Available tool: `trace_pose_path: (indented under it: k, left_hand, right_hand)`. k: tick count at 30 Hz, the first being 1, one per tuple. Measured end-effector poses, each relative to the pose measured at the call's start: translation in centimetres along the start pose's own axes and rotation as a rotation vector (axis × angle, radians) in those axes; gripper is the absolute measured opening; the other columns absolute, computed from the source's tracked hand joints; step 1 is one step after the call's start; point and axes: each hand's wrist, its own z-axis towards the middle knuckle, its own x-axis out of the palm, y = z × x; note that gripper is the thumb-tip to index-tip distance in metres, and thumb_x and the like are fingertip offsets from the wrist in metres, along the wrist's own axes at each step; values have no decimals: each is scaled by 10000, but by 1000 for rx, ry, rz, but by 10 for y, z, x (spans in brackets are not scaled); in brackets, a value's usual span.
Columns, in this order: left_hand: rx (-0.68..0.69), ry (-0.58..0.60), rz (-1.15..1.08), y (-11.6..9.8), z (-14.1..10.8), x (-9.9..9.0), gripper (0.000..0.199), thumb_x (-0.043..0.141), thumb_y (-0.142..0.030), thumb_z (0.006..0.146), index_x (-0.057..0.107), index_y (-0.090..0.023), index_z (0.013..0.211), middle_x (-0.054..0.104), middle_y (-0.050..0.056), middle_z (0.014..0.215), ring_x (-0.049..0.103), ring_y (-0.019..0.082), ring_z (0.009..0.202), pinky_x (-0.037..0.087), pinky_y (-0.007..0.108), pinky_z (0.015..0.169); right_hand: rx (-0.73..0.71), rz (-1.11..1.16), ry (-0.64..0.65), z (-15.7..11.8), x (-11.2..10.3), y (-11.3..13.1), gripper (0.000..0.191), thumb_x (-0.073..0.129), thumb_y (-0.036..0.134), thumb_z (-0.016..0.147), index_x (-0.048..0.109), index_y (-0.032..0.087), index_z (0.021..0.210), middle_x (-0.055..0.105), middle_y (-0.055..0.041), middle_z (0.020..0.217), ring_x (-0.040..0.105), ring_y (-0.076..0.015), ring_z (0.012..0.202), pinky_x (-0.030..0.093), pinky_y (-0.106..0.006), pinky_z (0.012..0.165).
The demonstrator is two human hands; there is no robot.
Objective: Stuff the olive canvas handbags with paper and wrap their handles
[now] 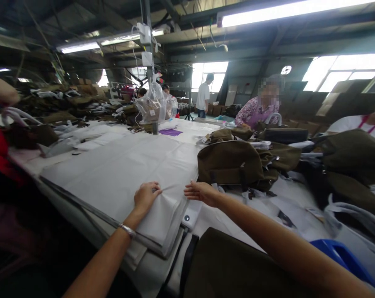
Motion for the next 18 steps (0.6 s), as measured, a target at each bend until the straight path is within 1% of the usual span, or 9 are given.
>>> trace_pose_path:
  k: [5, 9, 11, 13, 16, 18]
  left_hand:
    - [20, 34, -18, -1, 2, 2, 145, 632, -289, 908, 767, -245, 879, 697, 21, 1307, 590, 266, 1224, 480, 388, 1009]
    - [11, 121, -61, 1, 16, 1, 144, 660, -282, 919, 732, -173, 861, 687, 74, 1281, 600, 245, 1194, 471, 448, 1038]
    - [0, 173, -95, 4, 26, -1, 182, 670, -319, 932, 711, -154, 870, 702, 81, 1218, 641, 221, 1114, 499, 442, 1005]
    - [-14, 215, -138, 7, 33, -2, 229, 666, -367, 942, 699, -146, 894, 723, 67, 1108, 676, 206, 1002, 538, 416, 933]
    - [-36, 229, -213, 14, 39, -7, 322, 631, -441, 958, 689, -128, 902, 719, 30, 943, 692, 210, 890, 561, 385, 842]
    - [-39, 202, -262, 17, 41, -13, 349, 585, -456, 981, 678, -127, 912, 709, 28, 915, 688, 203, 871, 554, 376, 826]
  right_hand:
    - [31, 59, 12, 10, -6, -14, 316, 481, 331, 1069, 651, 65, 1061, 745, -149, 942, 755, -170, 806, 641, -297, 808]
    - [43, 91, 12, 10, -8, -19, 337, 458, 327, 1076, 649, 54, 1026, 742, -149, 915, 751, -159, 769, 639, -248, 725]
    - [44, 104, 11, 10, -8, -18, 342, 457, 324, 1076, 648, 47, 1017, 741, -151, 905, 750, -159, 754, 636, -235, 692]
    - [41, 118, 9, 11, -6, -16, 332, 466, 315, 1073, 648, 40, 1032, 741, -157, 910, 752, -163, 762, 636, -234, 697]
    - [34, 141, 3, 14, -4, -16, 314, 492, 308, 1063, 637, 33, 1104, 743, -165, 934, 751, -168, 791, 639, -261, 769]
    - [32, 162, 7, 18, 0, -15, 352, 521, 342, 1049, 611, 27, 1178, 739, -183, 988, 752, -182, 835, 631, -300, 850]
